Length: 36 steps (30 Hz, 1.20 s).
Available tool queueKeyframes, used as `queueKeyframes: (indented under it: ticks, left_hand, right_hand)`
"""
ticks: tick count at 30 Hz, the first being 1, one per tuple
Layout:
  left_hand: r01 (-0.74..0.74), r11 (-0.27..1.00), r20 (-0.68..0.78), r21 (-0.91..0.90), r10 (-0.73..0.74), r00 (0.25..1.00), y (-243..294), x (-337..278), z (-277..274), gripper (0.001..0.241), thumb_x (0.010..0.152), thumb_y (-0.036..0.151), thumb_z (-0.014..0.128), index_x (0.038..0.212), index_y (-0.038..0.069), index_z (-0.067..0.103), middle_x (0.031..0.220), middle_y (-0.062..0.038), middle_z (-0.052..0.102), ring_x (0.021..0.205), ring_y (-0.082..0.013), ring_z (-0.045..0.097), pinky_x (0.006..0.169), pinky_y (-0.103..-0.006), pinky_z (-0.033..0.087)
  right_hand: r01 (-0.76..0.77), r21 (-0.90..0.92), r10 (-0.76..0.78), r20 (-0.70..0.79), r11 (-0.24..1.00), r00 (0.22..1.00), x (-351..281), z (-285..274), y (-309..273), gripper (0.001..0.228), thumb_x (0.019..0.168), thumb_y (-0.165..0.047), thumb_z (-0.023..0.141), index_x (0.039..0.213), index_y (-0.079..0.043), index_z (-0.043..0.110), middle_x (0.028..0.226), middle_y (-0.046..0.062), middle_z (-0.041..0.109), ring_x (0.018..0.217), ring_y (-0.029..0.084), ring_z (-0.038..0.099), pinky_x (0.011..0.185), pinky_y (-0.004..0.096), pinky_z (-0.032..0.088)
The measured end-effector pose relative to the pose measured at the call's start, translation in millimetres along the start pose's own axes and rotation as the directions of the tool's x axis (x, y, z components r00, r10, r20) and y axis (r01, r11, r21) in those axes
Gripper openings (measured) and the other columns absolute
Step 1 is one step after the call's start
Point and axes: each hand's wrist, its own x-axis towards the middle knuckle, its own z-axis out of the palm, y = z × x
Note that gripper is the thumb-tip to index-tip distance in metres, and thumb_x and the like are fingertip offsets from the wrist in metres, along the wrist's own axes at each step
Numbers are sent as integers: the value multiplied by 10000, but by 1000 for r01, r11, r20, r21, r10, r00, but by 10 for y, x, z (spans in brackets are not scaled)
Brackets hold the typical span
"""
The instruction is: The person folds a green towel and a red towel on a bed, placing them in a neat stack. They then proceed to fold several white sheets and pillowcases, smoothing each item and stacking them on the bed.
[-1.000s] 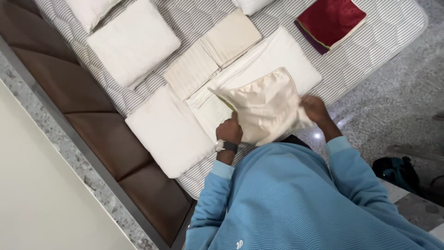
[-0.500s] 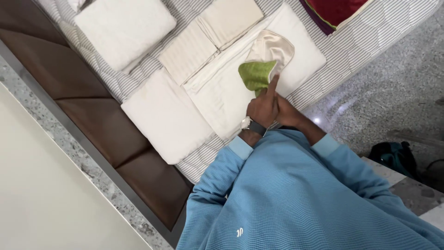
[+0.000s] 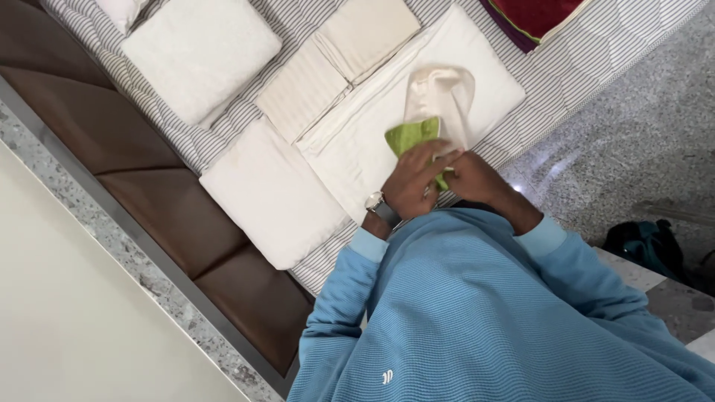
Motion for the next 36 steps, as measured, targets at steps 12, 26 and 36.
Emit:
queueKeyframes:
  ticks: [12, 26, 36]
  left_hand:
    - [300, 952, 143, 66, -307, 941, -327, -654, -323, 256, 931, 394, 760, 993, 148, 796, 738, -75, 732, 581, -266, 671, 555, -412, 525]
    - [287, 851, -605, 439, 44, 795, 6, -334, -1519, 279, 836, -35, 762, 1102, 33, 713, 1103, -118, 690, 1010, -297, 670, 809, -442, 542]
    - [83, 857, -673, 509, 336, 659, 772, -184, -2235, 316, 859, -135, 804, 1109, 40, 723, 951, -106, 676, 875, -281, 662, 752, -401, 530]
  right_hand:
    - [173, -285, -195, -48, 943, 980, -340, -865, -627, 339, 856, -51, 684, 1186, -93, 747, 920, 157, 764, 685, 233, 712, 625, 394, 594]
    - [251, -669, -591, -345, 699, 729, -12, -1576, -886, 164, 1138, -1, 642, 1139, -109, 766, 1014, 42, 763, 790, 115, 630, 829, 353, 350]
    - [409, -729, -833, -442, 550, 332, 84, -2126, -1182, 286, 1075, 169, 465, 1261, 121, 678, 1183, 252, 722, 1091, 362, 719, 1013, 436, 550]
